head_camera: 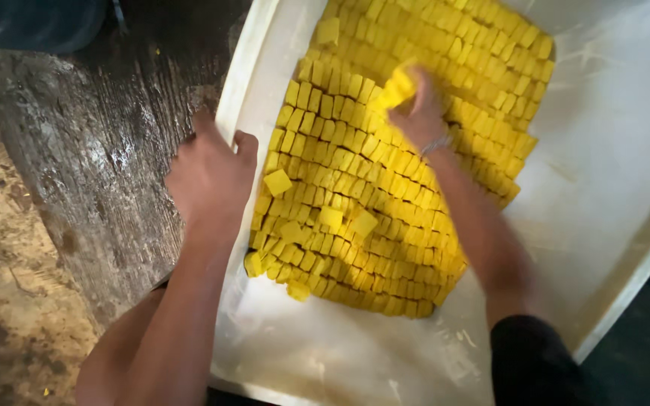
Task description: The person sits with a large white tray on their lap and places yellow cubes one by one into neat rows, filling gaps and pressing pieces into position as the arranged area grows across the tray.
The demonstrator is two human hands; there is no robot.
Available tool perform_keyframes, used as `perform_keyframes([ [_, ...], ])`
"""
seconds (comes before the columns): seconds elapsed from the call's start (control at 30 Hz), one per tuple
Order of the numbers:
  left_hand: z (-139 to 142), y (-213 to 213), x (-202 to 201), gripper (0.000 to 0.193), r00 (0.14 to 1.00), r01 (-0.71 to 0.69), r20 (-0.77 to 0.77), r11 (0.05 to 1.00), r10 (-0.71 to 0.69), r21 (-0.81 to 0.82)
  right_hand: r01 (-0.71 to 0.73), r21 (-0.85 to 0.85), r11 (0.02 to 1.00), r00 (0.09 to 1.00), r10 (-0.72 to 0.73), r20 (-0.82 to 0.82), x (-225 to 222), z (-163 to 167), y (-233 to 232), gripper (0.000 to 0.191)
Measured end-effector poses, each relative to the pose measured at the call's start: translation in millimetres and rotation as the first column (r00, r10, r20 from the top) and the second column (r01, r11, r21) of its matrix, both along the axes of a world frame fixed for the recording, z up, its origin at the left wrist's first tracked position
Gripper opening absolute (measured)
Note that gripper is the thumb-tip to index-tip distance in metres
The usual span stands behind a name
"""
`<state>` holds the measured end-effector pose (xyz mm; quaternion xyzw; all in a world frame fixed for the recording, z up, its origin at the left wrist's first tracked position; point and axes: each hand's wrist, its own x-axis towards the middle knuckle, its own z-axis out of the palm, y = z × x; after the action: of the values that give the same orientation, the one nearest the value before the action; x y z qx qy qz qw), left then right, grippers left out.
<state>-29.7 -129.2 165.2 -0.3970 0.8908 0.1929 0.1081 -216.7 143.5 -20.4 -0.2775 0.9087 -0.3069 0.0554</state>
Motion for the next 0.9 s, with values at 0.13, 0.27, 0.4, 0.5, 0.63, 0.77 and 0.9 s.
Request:
perform_keyframes([
  [0.13, -0.7, -1.7, -0.6, 0.035, 0.998, 0.022, -0.061, 0.997, -0.026, -0.077, -0.193, 0.419, 0.887, 0.941, 0.047, 0.335, -81.1, -12.7, 19.9, 0.074],
  [0.27, -2.1, -1.9, -1.4, 0.036, 1.000, -0.003, -0.012, 0.998, 0.002, -0.056, -0.496, 0.684, 0.534, 0.863, 0.388, 0.323, -105.0, -37.2, 13.1, 0.077],
  [0.4, -3.7, -0.3, 0.1, 0.034, 0.999, -0.019, 0.027, 0.999, 0.020, -0.030, -0.521, 0.739, 0.428, 0.854, 0.258, 0.453, -95.5, -55.4, -5.1, 0.084],
  [0.5, -5.5, -0.6, 1.7, 0.034, 1.000, 0.001, -0.027, 0.999, -0.002, -0.051, -0.561, 0.583, 0.588, 0.813, 0.258, 0.522, -89.9, -58.5, -8.8, 0.086],
  [0.63, -7.0, 0.7, 4.2, 0.036, 0.999, 0.010, -0.048, 0.999, -0.013, -0.051, -0.606, 0.555, 0.570, 0.781, 0.298, 0.548, -92.2, -56.6, -4.9, 0.083],
  [0.77, -6.8, 2.3, 4.5, 0.040, 0.999, 0.032, -0.041, 0.998, -0.034, -0.050, -0.458, 0.428, 0.779, 0.881, 0.333, 0.337, -99.2, -64.3, -26.9, 0.056],
  [0.9, -5.1, -1.9, 3.3, 0.039, 1.000, 0.015, 0.000, 0.999, -0.015, 0.050, -0.352, 0.281, 0.893, 0.928, 0.373, -0.023, -106.7, -88.3, -91.2, 0.039],
])
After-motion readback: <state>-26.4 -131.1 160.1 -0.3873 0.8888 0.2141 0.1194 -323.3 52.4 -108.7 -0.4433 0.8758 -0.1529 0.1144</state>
